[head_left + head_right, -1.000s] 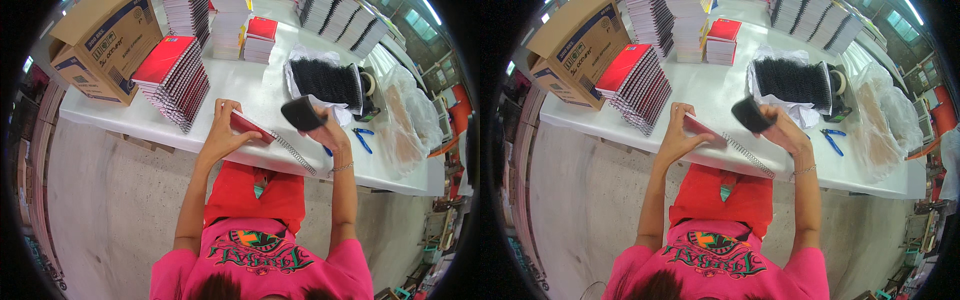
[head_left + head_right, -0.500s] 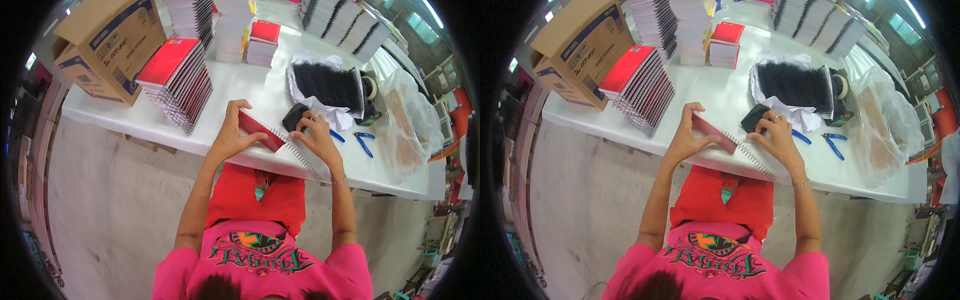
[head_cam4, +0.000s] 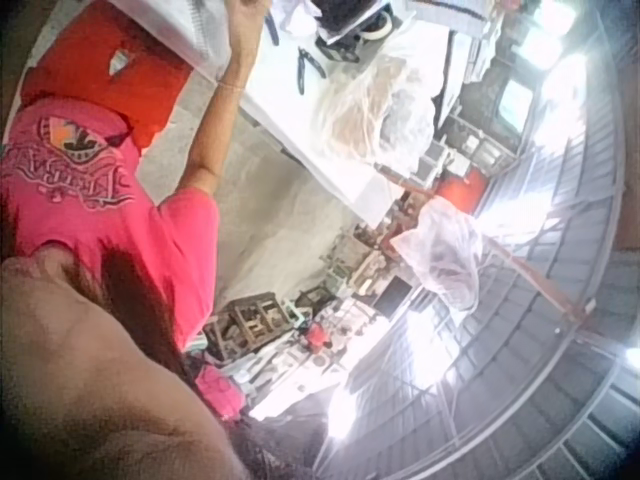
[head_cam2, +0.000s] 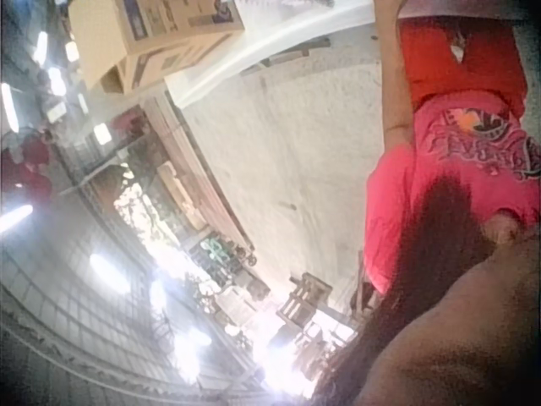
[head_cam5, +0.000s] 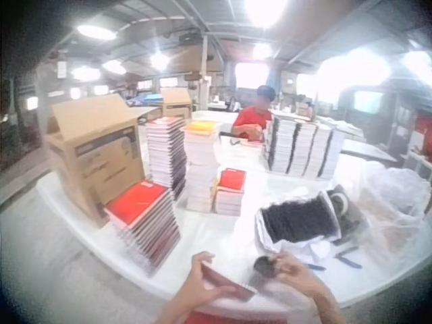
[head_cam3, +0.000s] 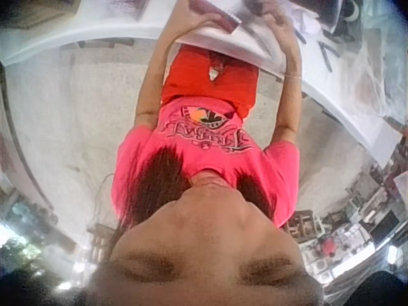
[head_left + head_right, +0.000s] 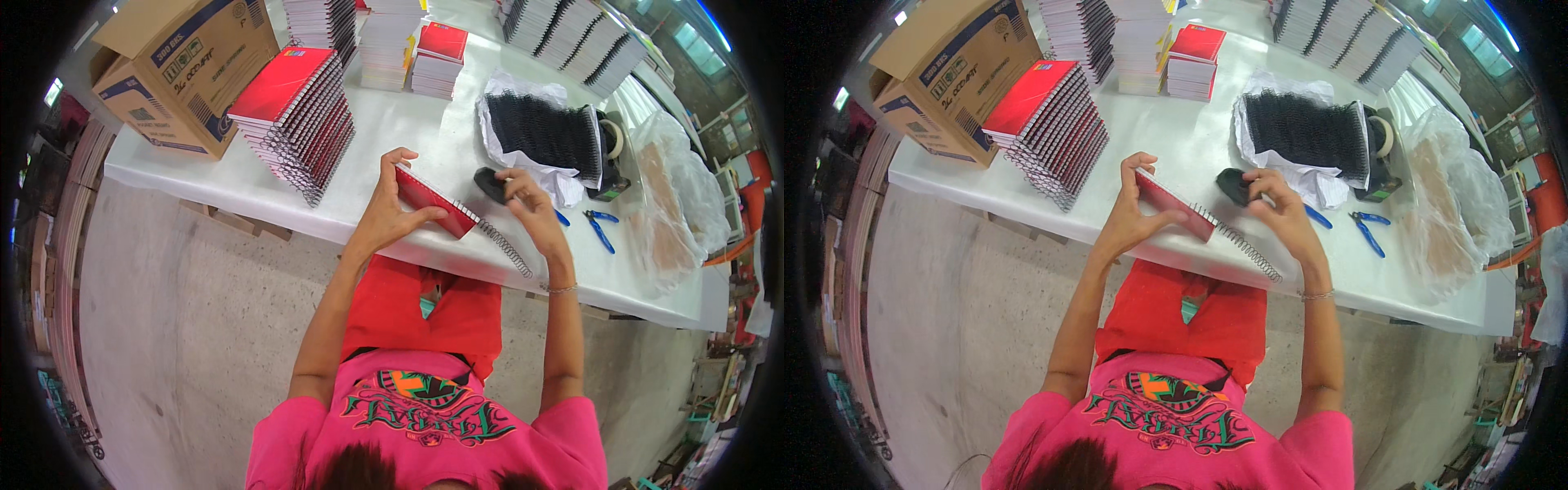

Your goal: The person manually assembles spiral notebooks by inserting a wire coil into the punched holes of the paper and covers, then uses a pair of pliers to bend and secure the ends of the coil.

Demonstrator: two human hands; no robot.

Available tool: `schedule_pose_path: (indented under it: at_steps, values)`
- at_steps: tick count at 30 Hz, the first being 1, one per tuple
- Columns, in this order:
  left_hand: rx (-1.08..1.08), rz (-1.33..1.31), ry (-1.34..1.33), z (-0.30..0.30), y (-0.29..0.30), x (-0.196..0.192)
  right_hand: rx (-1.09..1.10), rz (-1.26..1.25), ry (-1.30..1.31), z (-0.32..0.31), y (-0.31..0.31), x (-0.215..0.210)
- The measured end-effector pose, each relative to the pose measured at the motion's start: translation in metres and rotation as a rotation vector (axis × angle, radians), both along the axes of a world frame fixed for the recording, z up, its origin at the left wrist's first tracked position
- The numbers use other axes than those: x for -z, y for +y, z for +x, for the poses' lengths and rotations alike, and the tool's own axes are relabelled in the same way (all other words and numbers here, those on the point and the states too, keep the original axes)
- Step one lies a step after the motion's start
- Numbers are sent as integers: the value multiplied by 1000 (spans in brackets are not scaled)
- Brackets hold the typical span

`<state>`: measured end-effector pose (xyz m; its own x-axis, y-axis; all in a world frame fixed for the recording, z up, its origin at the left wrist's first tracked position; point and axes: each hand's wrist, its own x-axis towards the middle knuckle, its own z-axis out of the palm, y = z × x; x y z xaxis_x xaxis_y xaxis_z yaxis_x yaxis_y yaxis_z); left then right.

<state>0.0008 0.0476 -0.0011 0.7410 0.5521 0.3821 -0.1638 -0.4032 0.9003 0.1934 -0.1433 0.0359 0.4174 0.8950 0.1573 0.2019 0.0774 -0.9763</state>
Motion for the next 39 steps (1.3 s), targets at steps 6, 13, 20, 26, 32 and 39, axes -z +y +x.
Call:
schedule_pose_path:
  at_steps: [6,13,20,26,32,39]
  values:
    - [1,5,33,-3,0,-1,-471,71,173,-3,0,-44]
    - [43,-13,-45,-1,3,-1,-383,-6,65,-4,-5,-61]
    - [134,-85,-14,-6,4,-5,-17,-147,-130,-3,2,-48]
    - [236,-273,-27,-3,6,-2,116,-304,-352,-8,12,-46]
    - [257,-165,-20,0,8,2,69,-406,-413,-22,20,-64]
    - [337,-315,11,1,10,-1,186,-576,-791,-15,40,-53]
